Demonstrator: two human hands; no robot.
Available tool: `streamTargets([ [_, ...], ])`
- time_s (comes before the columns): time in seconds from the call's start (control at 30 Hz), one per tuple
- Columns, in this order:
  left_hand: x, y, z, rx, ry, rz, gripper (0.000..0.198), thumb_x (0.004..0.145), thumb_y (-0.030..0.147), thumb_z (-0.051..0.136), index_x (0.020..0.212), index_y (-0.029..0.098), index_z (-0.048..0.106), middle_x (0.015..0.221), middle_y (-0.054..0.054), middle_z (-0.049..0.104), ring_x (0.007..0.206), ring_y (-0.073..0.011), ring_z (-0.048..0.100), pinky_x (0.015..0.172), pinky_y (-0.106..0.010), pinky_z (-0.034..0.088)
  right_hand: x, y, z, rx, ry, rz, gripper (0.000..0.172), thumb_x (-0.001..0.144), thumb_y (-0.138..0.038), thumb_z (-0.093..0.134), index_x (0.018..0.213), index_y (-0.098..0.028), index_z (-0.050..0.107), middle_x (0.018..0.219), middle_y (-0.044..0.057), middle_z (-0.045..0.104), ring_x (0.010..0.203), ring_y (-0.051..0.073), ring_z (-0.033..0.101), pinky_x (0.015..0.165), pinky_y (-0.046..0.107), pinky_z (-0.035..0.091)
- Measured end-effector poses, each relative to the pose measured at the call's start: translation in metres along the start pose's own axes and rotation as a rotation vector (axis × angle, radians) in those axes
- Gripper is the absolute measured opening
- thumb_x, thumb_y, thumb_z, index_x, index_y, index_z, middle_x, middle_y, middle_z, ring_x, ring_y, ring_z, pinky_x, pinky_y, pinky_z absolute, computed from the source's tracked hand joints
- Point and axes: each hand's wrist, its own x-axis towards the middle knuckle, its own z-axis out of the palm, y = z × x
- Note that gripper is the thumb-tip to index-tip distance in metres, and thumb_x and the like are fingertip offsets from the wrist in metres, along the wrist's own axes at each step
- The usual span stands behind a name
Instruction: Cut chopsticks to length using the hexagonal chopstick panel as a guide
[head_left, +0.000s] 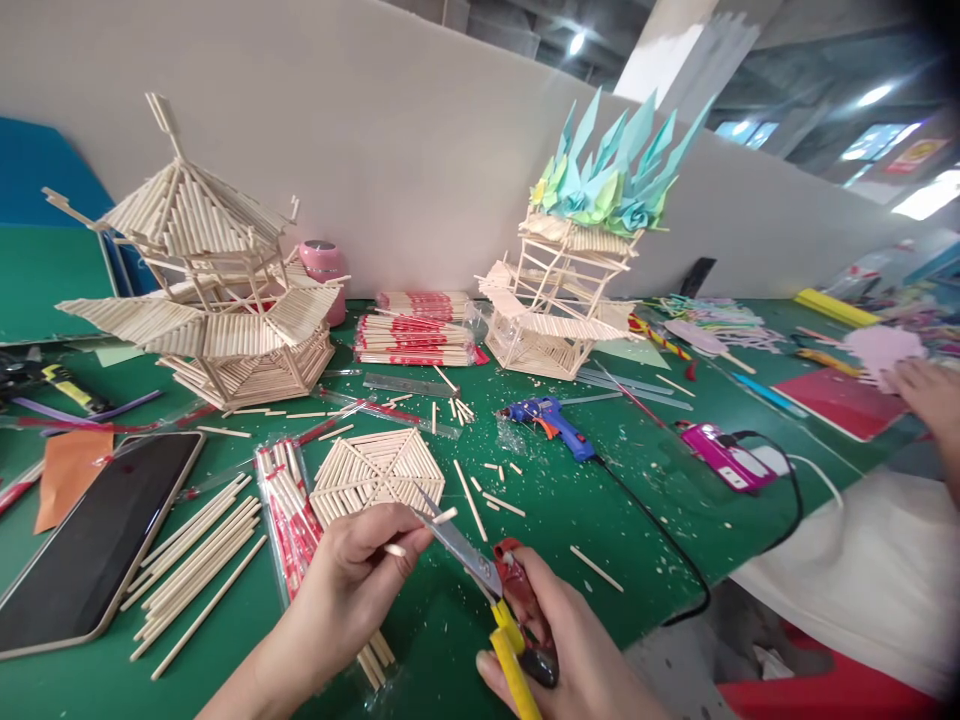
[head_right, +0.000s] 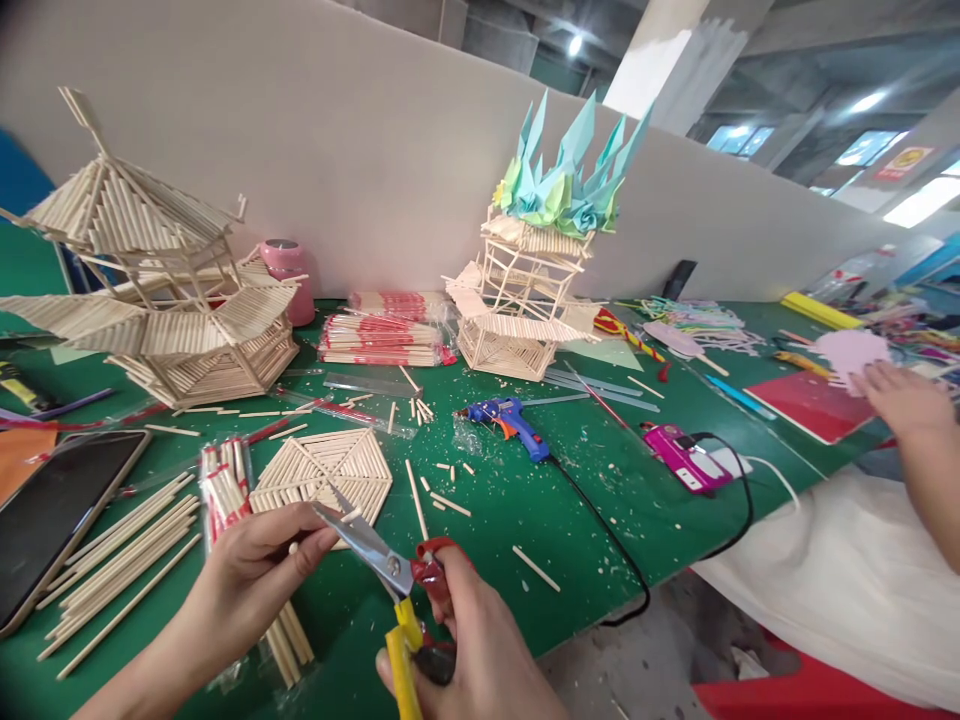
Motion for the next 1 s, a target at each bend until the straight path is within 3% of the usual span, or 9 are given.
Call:
streamTargets([
  [0.27,0.001,0.0,0.001,-0.015,-0.025,-0.027,0.021,0.083,0.018,0.048,0.066,0.016,0.059,0.054,0.001,0.055,0.048,-0.009,0.046,0.043,-0.017,0.037,0.002,0.003,0.004,0.004,-0.02,0.009,0.031,0.063,-0.026,0.06,0.091,-0.019,0.049,0.064,-0.004,0.046,0.056,0.011,0.047,0.048,0.017,0.041],
  [0.43,0.0,-0.001,-0.003,-0.095,-0.075,-0.087,0.022,0.084,0.022,0.048,0.067,0.016,0.061,0.056,-0.001,0.056,0.051,-0.0105,0.046,0.045,-0.02,0.037,0.0,0.011,0.002,-0.019,0.012,-0.016,0.044,0.062,-0.024,0.061,0.103,-0.019,0.047,0.075,0.0,0.051,0.062,0.012,0.052,0.054,0.02,0.046],
  [0.57,0.002,-0.002,-0.006,-0.214,-0.133,-0.167,0.024,0.084,0.026,0.049,0.066,0.016,0.061,0.055,0.001,0.052,0.05,-0.0099,0.041,0.043,-0.02,0.035,0.003,0.015,0.0,-0.064,-0.085,-0.043,0.039,0.064,-0.023,0.062,0.1,-0.019,0.047,0.07,-0.002,0.049,0.062,0.012,0.052,0.054,0.019,0.047],
  [0.67,0.001,-0.003,-0.002,-0.226,-0.105,-0.194,0.023,0.083,0.026,0.049,0.065,0.016,0.061,0.052,0.003,0.047,0.048,-0.0089,0.038,0.041,-0.019,0.032,0.007,0.012,-0.001,-0.04,-0.111,-0.044,0.034,0.065,-0.02,0.061,0.095,-0.019,0.046,0.069,-0.003,0.049,0.061,0.012,0.05,0.052,0.017,0.043],
  [0.8,-0.001,-0.005,0.005,-0.18,-0.039,-0.186,0.02,0.083,0.024,0.048,0.068,0.016,0.06,0.056,0.001,0.051,0.051,-0.0098,0.045,0.045,-0.02,0.036,0.008,0.011,0.003,-0.002,-0.064,-0.036,0.028,0.065,-0.02,0.059,0.089,-0.02,0.046,0.064,-0.005,0.043,0.057,0.011,0.045,0.05,0.018,0.04],
  [1.0,0.002,-0.004,-0.001,-0.29,-0.105,-0.236,0.021,0.082,0.027,0.05,0.066,0.017,0.058,0.053,0.003,0.045,0.048,-0.0092,0.039,0.043,-0.02,0.031,0.003,0.015,0.008,0.058,-0.01,0.01,0.047,0.062,-0.029,0.061,0.104,-0.019,0.044,0.075,-0.001,0.048,0.061,0.012,0.049,0.053,0.02,0.044],
])
